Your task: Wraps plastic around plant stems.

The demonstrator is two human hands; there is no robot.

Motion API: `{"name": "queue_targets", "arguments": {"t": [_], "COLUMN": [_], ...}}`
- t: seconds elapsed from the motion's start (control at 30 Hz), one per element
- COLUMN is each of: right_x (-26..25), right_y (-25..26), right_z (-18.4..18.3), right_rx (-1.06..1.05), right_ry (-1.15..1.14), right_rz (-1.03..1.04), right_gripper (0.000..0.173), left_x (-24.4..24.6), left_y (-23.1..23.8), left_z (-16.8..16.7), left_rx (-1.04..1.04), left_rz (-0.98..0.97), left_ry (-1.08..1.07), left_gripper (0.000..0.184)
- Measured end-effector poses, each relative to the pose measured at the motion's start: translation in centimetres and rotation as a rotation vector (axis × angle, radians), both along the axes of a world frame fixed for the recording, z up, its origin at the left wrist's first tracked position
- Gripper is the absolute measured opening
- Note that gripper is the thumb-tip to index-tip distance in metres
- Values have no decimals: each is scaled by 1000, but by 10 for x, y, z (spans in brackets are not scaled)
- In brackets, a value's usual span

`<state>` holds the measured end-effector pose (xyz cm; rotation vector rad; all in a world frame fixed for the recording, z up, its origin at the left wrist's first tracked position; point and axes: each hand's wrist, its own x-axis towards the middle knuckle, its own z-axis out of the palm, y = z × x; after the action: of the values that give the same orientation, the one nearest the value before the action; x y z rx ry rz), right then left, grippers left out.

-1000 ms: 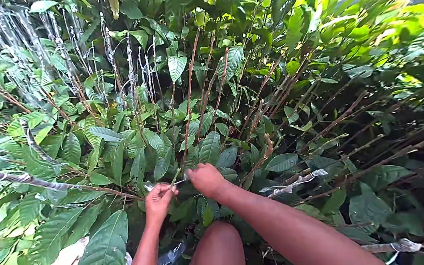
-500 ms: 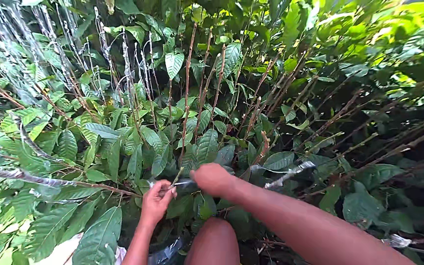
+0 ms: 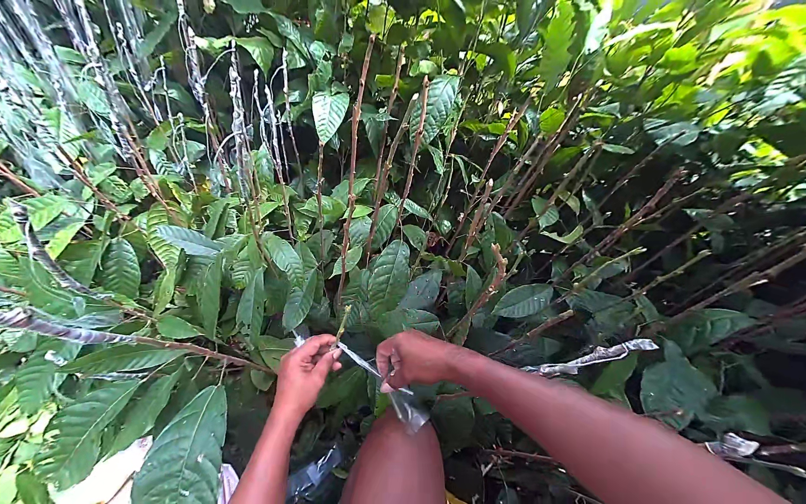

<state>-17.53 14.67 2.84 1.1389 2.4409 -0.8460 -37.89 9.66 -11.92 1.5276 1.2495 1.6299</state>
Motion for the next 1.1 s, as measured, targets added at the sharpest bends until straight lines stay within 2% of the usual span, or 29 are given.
{"name": "queue_targets", "arguments": {"t": [0.2, 0.37, 0.47, 0.53, 0.63, 0.67, 0.77, 0.87, 0.97, 1.03, 1.1], "right_x": [9, -18, -41, -53, -54, -49, -19, 3, -5, -23, -30], "right_y": [2, -15, -28, -31, -30, -29, -20, -17, -47, -64, -40], "right_z": [-6, -25, -46, -60, -68, -64, -42, -12, 15, 31, 48], "right_rx": [-43, -2, 51, 67, 98, 105, 129, 185, 222, 170, 126], "right_ry": [90, -43, -92, -58, 71, 105, 165, 71, 0, 134, 320], "right_rz": [-104, -234, -336, -443, -521, -505, -380, -227, 22, 118, 95], "right_gripper": [41, 77, 83, 71, 31, 26, 25, 24, 26, 31, 34], "left_x": [2, 8, 13, 13, 8, 4, -11, -14, -6, 3, 8], "left_y": [1, 3, 5, 7, 7, 7, 5, 7, 10, 8, 3], "left_z": [2, 2, 8, 11, 14, 14, 14, 11, 12, 11, 11], "left_rx": [-25, -18, -60, -112, -141, -143, -146, -135, -113, -47, 22], "left_rz": [4, -19, -5, 20, 47, 57, 65, 18, -9, 5, -35], "left_ry": [1, -3, -65, -106, -181, -202, -199, -146, -91, 129, 339], "left_gripper": [17, 18, 18, 19, 19, 19, 18, 16, 15, 16, 20]}}
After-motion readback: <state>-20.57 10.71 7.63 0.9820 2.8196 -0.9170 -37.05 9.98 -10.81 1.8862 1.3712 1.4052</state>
